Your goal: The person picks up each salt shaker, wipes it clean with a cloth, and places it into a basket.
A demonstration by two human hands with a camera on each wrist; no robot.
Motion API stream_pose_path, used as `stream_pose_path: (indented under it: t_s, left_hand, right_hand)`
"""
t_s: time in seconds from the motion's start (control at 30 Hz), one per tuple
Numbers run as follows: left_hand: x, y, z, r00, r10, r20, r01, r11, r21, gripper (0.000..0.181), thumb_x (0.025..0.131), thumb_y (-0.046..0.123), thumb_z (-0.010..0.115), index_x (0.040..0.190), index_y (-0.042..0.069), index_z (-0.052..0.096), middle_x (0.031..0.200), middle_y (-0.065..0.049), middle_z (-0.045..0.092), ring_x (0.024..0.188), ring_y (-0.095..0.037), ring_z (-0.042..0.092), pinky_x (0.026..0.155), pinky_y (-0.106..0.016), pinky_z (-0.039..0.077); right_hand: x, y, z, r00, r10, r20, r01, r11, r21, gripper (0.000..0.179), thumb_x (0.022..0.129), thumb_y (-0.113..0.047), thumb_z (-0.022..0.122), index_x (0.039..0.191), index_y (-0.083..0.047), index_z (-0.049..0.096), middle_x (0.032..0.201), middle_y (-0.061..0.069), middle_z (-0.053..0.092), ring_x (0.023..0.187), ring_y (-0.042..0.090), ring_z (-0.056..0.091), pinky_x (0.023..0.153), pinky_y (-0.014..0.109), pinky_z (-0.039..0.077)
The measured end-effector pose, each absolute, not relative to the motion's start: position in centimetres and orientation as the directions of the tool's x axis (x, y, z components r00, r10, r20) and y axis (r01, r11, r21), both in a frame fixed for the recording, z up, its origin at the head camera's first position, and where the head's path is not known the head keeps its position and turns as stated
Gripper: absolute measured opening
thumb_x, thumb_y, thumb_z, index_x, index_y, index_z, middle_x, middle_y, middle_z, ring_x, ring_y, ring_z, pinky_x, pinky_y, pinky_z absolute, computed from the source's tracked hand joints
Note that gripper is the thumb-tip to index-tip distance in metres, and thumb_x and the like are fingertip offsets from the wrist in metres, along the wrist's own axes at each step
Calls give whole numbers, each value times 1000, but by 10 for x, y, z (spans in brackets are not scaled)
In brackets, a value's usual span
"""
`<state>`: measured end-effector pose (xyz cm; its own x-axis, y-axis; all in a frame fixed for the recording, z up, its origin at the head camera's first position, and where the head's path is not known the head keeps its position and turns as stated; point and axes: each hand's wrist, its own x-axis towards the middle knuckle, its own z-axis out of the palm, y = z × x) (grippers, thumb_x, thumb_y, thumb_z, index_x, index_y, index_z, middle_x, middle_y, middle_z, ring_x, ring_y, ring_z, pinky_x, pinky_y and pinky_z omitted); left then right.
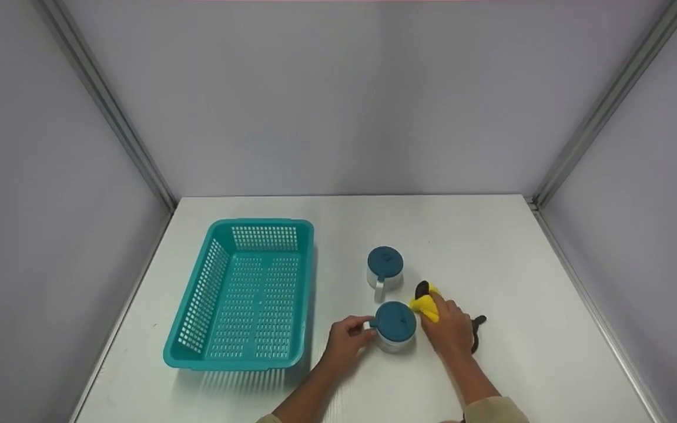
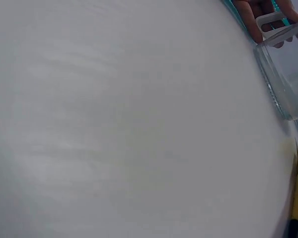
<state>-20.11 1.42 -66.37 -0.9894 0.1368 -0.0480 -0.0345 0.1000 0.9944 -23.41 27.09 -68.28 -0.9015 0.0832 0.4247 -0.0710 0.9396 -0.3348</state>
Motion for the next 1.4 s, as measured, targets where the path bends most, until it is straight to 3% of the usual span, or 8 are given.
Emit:
stream_pose_path:
  t_s: [0.1,0.27,0.53,0.8,1.03,1.2,1.3,1.4]
  left_hand:
    - [-200,15,-664,-991,128,-38,-26,94,995,22,84,23,77,106,21,76,98,3,70,90,-13,54,84,-26,49]
    - [-201,17,-667,-993,115,-27,-21,51,998,21,83,23,78,104,19,76,99,3,72,90,-11,56,84,-24,50]
    - [-200,16,-670,-995,87,-58,-55,37,998,21,82,25,80,102,18,76,86,1,65,82,-12,55,73,-24,53]
    - [-197,15,-666,-995,56,-84,-82,39,996,22,81,24,79,102,17,76,91,2,70,87,-11,62,76,-23,55]
    - [-193,15,-657,-999,24,-34,-33,25,999,18,83,19,78,100,16,77,93,2,72,93,-13,63,85,-26,54]
    - [-191,16,-649,-999,-2,43,42,72,996,15,83,20,78,98,21,77,90,6,71,91,-12,64,93,-32,51]
    - [-190,16,-643,-998,-16,65,63,75,995,15,83,20,78,98,21,77,88,5,70,89,-13,62,89,-33,52]
    - [-189,18,-639,-998,-25,62,61,53,997,15,84,19,77,99,20,76,90,3,70,90,-13,62,84,-31,56]
  right_hand:
    - [-231,271,-683,-889,103,446,-71,932,-355,65,82,-33,78,141,-24,53,90,10,60,73,25,54,64,38,43]
    - [-224,267,-682,-879,143,455,-65,909,-412,66,83,-34,78,143,-29,52,93,9,60,74,25,55,64,36,42]
    - [-217,265,-681,-855,174,488,-101,867,-487,64,80,-28,81,140,-25,56,97,9,63,76,24,58,64,36,43]
    - [-212,263,-675,-841,220,495,-111,824,-555,65,80,-26,82,140,-24,56,96,10,63,75,23,57,63,36,44]
    - [-207,262,-669,-858,288,424,-71,752,-656,66,84,-29,79,144,-26,51,102,8,62,83,22,58,72,38,50]
    - [-205,262,-664,-869,317,381,-74,678,-732,66,87,-34,75,146,-24,48,105,7,62,86,16,55,77,22,47]
    - [-204,261,-659,-885,343,314,-44,610,-791,66,90,-41,70,148,-25,45,116,5,62,96,15,56,86,17,45]
    - [-203,260,-655,-897,368,245,-9,539,-842,67,92,-47,65,150,-25,41,133,3,59,108,15,56,97,25,46]
